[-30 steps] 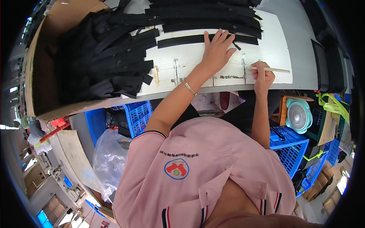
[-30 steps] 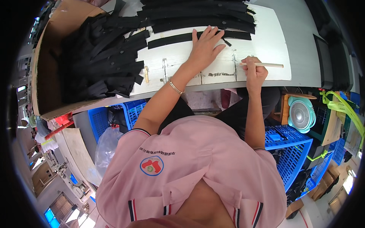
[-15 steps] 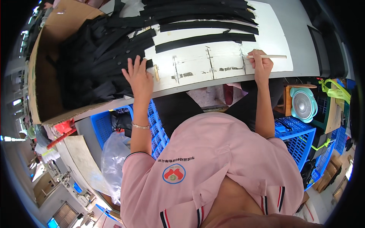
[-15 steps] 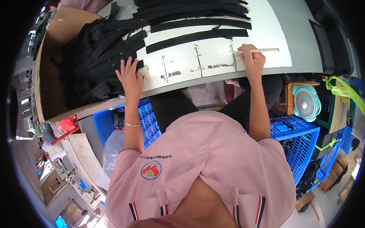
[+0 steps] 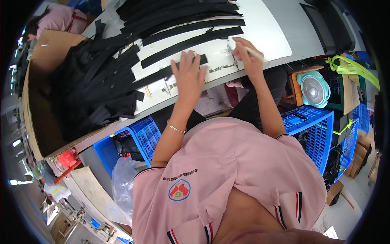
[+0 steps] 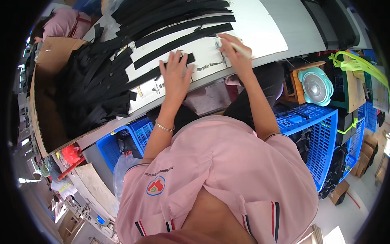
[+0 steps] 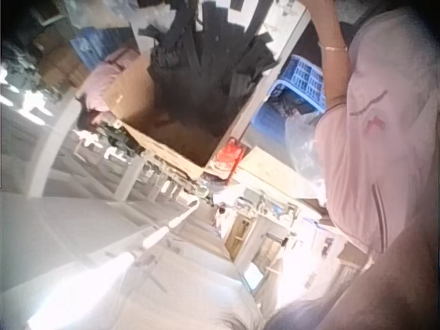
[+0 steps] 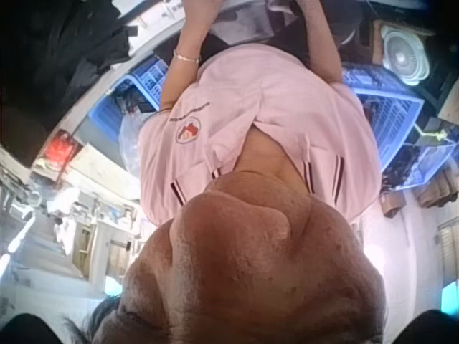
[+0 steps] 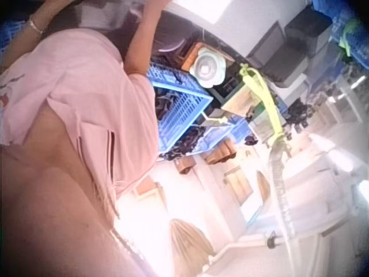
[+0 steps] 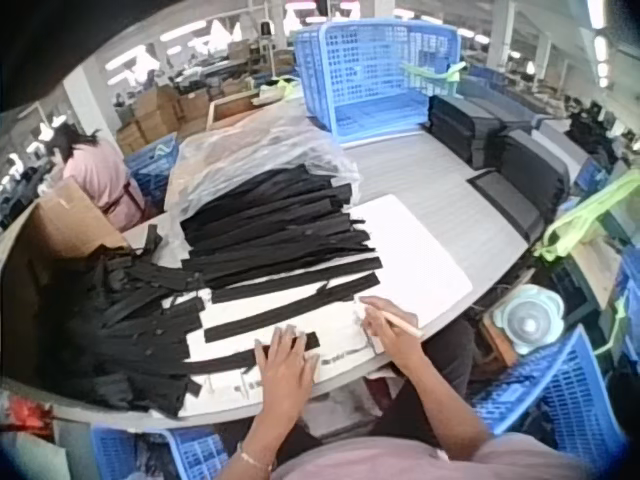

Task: The person aligns fabric straps on a template on the table and marks them with a pencil, places a bundle of marked straps into a plastic bag, and marks more straps taken from a box.

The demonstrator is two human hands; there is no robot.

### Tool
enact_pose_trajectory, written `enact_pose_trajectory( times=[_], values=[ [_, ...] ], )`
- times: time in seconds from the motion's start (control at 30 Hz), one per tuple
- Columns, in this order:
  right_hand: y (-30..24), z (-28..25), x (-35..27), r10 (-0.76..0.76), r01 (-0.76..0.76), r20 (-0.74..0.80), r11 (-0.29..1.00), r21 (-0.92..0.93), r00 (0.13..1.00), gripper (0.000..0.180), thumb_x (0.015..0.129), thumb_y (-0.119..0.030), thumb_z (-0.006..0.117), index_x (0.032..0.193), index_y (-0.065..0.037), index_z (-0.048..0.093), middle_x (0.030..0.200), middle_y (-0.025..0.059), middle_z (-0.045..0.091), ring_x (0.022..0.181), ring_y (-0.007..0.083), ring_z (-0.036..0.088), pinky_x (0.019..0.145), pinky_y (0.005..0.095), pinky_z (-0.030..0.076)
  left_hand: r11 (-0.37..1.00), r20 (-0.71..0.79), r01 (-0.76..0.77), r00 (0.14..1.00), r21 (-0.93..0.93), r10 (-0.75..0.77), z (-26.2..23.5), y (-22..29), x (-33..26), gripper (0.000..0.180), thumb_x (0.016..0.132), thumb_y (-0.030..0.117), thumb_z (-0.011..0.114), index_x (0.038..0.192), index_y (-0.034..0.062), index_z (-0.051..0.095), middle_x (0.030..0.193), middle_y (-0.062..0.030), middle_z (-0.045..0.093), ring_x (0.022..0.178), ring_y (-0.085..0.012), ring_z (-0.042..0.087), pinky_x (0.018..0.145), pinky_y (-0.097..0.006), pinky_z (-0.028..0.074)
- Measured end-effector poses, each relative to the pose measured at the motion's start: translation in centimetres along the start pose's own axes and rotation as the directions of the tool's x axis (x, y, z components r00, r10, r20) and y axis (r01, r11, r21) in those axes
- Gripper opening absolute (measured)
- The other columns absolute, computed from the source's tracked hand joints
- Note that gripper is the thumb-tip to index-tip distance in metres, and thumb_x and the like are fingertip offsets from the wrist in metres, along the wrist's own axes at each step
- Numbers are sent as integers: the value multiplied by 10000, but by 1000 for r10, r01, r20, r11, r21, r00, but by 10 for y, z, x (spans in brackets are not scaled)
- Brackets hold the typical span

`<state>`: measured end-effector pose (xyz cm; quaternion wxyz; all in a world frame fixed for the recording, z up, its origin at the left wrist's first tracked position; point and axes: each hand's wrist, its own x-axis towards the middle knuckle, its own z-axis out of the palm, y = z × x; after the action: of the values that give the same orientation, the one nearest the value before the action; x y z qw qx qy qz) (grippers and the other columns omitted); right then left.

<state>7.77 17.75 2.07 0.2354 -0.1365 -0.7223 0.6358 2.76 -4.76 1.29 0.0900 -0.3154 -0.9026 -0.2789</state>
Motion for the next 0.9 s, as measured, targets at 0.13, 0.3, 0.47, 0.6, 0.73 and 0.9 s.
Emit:
enact_pose_trajectory(
  times=[0.13, 0.3, 0.47, 0.6, 0.73, 0.9],
  values=[
    [-12, 24, -30, -465, 500, 204, 713, -492, 862, 365, 946, -149, 672, 1306, -85, 666, 1004, 83, 756, 932, 228, 700, 830, 368, 507, 999, 52, -32, 998, 10, 32, 18, 23, 2, 510, 973, 277, 649, 1410, 26, 568, 1535, -208, 465, 1470, -392, 365, 1205, -615, 150],
    [-3, 29, -55, -432, 534, 332, 536, -653, 839, 521, 905, -153, 697, 1403, -91, 559, 1146, 109, 707, 1193, 272, 595, 1122, 449, 356, 994, 71, -37, 996, -104, 45, 12, 20, -7, 660, 969, 296, 656, 1511, -2, 428, 1588, -224, 385, 1507, -393, 299, 1215, -606, 123],
    [7, -9, -50, -401, 404, 182, 584, -704, 898, 469, 882, -118, 720, 1346, -133, 650, 1139, 153, 645, 1171, 308, 570, 1144, 477, 348, 998, 76, 60, 995, -7, -59, -10, 7, -32, 668, 959, 268, 668, 1484, -58, 417, 1576, -237, 383, 1504, -393, 291, 1221, -610, 67],
    [20, -39, -43, -389, 327, 129, 502, -800, 912, 408, 945, -141, 666, 1352, -144, 651, 1165, 133, 645, 1180, 294, 564, 1158, 471, 333, 996, 60, 78, 995, 35, -80, -18, -1, -43, 676, 965, 321, 664, 1487, -39, 430, 1577, -208, 399, 1502, -379, 309, 1205, -648, 40],
    [20, -38, -43, -478, 399, 140, 498, -770, 867, 374, 957, -136, 662, 1331, -153, 670, 1168, 121, 632, 1184, 287, 557, 1137, 453, 332, 990, 33, 125, 991, 63, -127, -30, -10, -55, 669, 966, 333, 660, 1489, -22, 440, 1576, -201, 406, 1502, -376, 315, 1184, -690, 19],
    [26, -40, -46, -450, 349, 121, 467, -812, 885, 396, 955, -134, 667, 1350, -153, 664, 1182, 110, 608, 1169, 280, 549, 1089, 400, 350, 947, -58, 294, 956, 132, -289, -52, -34, -75, 684, 959, 362, 670, 1497, 0, 448, 1575, -168, 421, 1510, -354, 315, 1155, -725, -14]
  ],
)
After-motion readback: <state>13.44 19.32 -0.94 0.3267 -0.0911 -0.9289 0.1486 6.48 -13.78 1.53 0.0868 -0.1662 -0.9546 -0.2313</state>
